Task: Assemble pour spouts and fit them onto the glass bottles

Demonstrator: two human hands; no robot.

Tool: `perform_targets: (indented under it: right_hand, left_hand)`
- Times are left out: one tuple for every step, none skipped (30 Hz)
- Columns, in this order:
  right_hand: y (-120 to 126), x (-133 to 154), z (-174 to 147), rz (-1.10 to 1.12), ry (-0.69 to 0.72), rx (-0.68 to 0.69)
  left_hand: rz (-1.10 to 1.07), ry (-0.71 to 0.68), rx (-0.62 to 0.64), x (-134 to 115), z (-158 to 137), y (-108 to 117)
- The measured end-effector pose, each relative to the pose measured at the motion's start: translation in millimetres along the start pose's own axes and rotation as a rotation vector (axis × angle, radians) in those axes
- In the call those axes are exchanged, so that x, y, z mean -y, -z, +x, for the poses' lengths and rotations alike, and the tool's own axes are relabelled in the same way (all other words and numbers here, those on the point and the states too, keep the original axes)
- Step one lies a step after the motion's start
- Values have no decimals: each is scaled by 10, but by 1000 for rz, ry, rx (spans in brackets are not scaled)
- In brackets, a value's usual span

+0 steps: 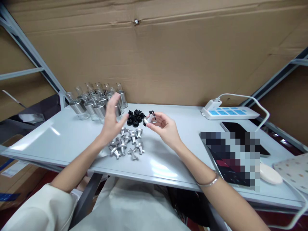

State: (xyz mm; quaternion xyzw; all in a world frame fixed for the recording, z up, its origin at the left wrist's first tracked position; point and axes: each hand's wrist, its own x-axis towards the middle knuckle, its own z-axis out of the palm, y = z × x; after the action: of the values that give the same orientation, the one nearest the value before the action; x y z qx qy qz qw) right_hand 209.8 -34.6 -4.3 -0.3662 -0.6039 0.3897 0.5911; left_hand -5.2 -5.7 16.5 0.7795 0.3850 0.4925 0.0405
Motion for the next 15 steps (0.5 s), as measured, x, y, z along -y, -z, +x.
perform_targets:
  right_hand:
    - [9,13,7,-16,14,-13]
    - [19,25,15,-37,23,-26]
    - [30,36,21,-59,29,-39]
    - [41,46,26,-80,32,-48]
    - [52,54,31,-94,34,-56]
    - [61,59,34,-102,38,-67]
    - [69,62,36,-104,46,-79]
    - [75,64,37,-104,54,-92]
    - [79,65,38,-105,62,-104]
    - [82,66,39,-108,68,-113]
    - [84,68,39,-112,73,-122]
    - [85,71,40,-118,77,-128]
    - [87,76,41,-126,82,-133]
    - [89,82,43,-134,88,-140]
    - [93,88,44,-144,97,-149]
  left_hand:
    - [38,47,-112,104,71,44]
    - [75,82,-169,212,143,85]
    - [103,105,-188,316,211,120]
    - [126,127,-182,411,270,148]
    - [148,148,-167,494,317,166]
    - [170,164,-149,561,350,177]
    - [187,178,-127,612,370,179]
    - [197,189,-109,647,378,176]
    - [199,196,-98,669,376,169]
    - [192,199,-94,678,367,161]
    - [176,196,-95,675,353,153]
    - [156,190,-102,661,338,146]
    - [139,178,-110,635,323,142]
    - [127,162,-119,596,310,141]
    - [121,140,-128,543,300,142]
